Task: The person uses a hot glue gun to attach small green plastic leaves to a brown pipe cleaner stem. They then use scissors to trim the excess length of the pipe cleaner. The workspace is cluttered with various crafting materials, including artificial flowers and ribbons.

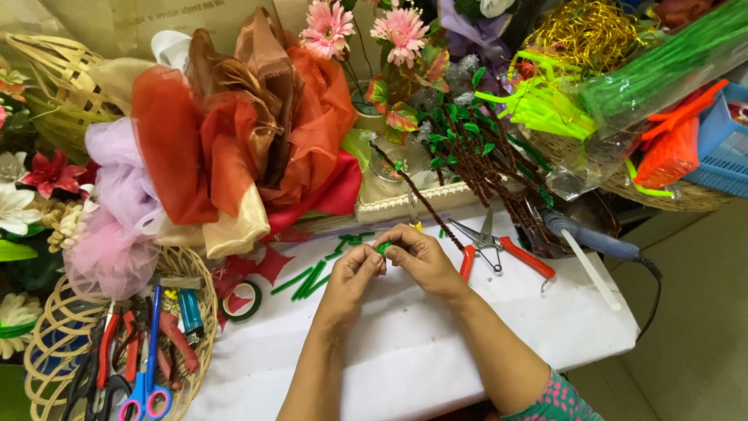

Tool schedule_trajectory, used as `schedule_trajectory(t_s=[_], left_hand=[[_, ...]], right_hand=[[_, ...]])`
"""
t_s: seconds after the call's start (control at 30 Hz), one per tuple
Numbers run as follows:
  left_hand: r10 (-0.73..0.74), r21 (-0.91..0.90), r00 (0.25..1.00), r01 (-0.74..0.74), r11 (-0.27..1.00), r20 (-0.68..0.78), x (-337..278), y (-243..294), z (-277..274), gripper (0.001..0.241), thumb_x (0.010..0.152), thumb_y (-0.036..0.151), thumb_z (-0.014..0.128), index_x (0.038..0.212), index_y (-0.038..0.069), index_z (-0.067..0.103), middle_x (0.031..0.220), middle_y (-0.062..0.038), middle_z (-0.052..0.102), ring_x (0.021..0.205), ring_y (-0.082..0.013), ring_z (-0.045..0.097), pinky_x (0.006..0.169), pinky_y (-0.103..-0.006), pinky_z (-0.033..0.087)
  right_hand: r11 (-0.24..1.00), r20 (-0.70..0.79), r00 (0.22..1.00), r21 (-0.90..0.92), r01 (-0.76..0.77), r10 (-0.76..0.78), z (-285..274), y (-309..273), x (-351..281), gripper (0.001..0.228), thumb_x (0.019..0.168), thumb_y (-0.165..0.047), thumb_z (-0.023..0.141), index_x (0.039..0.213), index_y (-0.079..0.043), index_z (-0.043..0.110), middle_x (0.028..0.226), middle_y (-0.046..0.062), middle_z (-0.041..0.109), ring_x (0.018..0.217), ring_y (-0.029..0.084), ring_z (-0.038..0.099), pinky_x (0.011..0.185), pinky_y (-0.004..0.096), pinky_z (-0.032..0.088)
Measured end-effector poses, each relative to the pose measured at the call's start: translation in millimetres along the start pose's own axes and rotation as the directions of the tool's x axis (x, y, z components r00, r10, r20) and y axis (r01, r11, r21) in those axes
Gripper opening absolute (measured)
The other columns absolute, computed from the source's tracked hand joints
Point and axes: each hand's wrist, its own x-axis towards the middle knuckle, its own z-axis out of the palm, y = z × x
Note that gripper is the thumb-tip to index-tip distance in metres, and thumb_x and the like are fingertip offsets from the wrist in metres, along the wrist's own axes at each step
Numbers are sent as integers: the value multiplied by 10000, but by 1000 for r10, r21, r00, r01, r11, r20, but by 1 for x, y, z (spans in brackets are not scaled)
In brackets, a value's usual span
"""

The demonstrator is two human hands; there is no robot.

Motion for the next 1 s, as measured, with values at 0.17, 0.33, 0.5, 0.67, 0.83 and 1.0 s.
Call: schedule_trajectory(t_s=[0.17,0.33,0.5,0.67,0.83,1.0], left_hand=[[-29,-30,1000,29,999,-3,4,-12,-2,228,962,183,576,780,50,613,684,-31,578,711,-94,498,717,-230,425],[-43,-53,999,43,998,-10,0,8,4,226,971,199,556,810,50,607,718,-21,578,752,-87,506,747,-225,430],[38,130,999,-34,991,-28,3,8,5,144,931,95,585,840,11,660,728,-57,615,735,-116,500,740,-267,441],[250,408,967,-208,889,-52,4,3,9,126,910,84,599,813,52,672,736,-79,624,720,-177,552,736,-309,458],[405,611,914,-315,726,-9,4,-14,7,165,933,121,538,797,102,627,739,-58,581,719,-230,544,736,-333,436],[408,598,888,-212,773,-212,4,-5,24,147,922,81,525,786,72,582,740,-90,561,732,-275,558,706,-354,450]], right_hand=[[999,15,1000,33,-28,27,-4,1,1,156,932,-63,581,1024,49,637,802,89,609,708,158,638,662,253,503],[999,-28,999,45,-27,28,-1,-9,3,162,916,-80,613,1017,42,648,824,87,616,736,144,637,680,242,508],[999,-55,998,25,-35,36,-3,-4,3,168,918,-94,619,1014,38,654,817,80,609,739,144,638,671,238,520],[999,-86,995,-1,-53,52,-5,7,2,171,919,-102,618,1016,34,655,816,80,612,743,146,636,671,242,524],[996,-143,987,-29,-79,74,4,6,0,171,920,-107,620,1027,23,656,821,70,614,752,138,637,672,244,533],[872,-182,954,-473,126,-236,14,-14,1,322,925,-248,604,1163,-34,641,856,83,622,731,158,610,633,289,545]])
